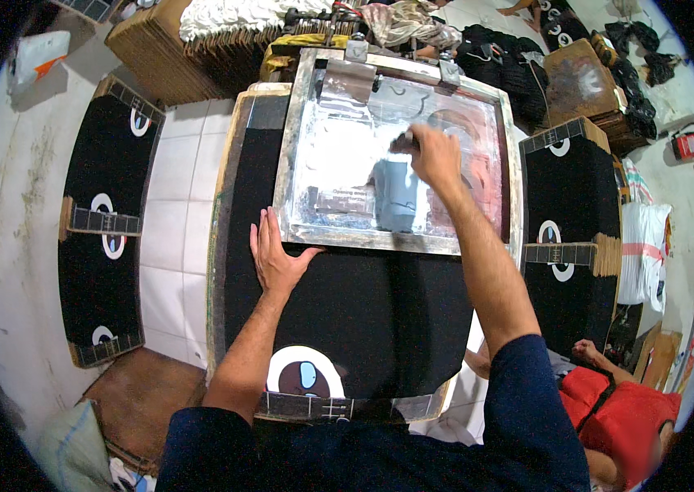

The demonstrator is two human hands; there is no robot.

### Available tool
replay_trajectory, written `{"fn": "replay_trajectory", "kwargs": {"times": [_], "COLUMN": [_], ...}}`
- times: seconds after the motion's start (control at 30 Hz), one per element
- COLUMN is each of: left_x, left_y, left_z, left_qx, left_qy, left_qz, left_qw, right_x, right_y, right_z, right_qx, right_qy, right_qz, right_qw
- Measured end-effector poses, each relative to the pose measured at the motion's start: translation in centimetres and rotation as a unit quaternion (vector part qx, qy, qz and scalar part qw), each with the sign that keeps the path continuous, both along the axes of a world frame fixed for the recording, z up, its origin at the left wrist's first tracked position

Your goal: The person performs screen printing on a black t-shirt using a squeegee and a screen frame. They repeatedly align the screen, pull ink across the mesh, and lift the frame to reveal the printed design. The process is repeated multiple times on the same garment.

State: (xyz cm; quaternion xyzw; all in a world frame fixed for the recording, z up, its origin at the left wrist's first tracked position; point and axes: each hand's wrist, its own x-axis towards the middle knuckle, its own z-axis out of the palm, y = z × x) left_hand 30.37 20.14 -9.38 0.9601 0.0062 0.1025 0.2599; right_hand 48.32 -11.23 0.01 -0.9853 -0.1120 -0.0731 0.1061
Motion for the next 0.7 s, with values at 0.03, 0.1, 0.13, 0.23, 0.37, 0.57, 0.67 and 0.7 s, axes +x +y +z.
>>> {"fn": "replay_trajectory", "kwargs": {"times": [0.03, 0.1, 0.13, 0.23, 0.37, 0.57, 0.67, 0.7], "left_x": [-0.2, -0.4, -0.5, -0.5, -0.1, -0.2, -0.2, -0.2], "left_y": [0.0, 0.0, 0.0, 0.0, -0.2, -0.1, 0.1, 0.1], "left_z": [-0.2, -0.5, -0.6, -0.5, 0.0, 0.0, 0.0, 0.0], "left_qx": [0.000, 0.002, 0.002, -0.001, -0.005, -0.005, -0.019, -0.014], "left_qy": [-0.032, -0.040, -0.033, -0.030, -0.043, -0.042, -0.027, -0.031], "left_qz": [-0.001, 0.000, 0.001, 0.005, 0.007, 0.010, -0.001, 0.002], "left_qw": [0.999, 0.999, 0.999, 1.000, 0.999, 0.999, 0.999, 0.999], "right_x": [2.0, 5.1, 5.9, 4.3, -3.2, 4.0, 7.3, 6.9], "right_y": [0.3, 0.9, 1.1, 1.3, 0.5, 0.0, 0.2, 0.3], "right_z": [-0.4, -1.4, -1.9, -2.5, -1.0, -1.1, -2.6, -3.0], "right_qx": [0.020, 0.018, 0.016, -0.015, -0.014, -0.014, 0.018, 0.017], "right_qy": [-0.051, -0.091, -0.114, -0.086, 0.023, -0.051, -0.063, -0.053], "right_qz": [0.013, 0.027, 0.030, 0.043, 0.053, 0.063, 0.039, 0.038], "right_qw": [0.998, 0.995, 0.993, 0.995, 0.998, 0.997, 0.997, 0.998]}}
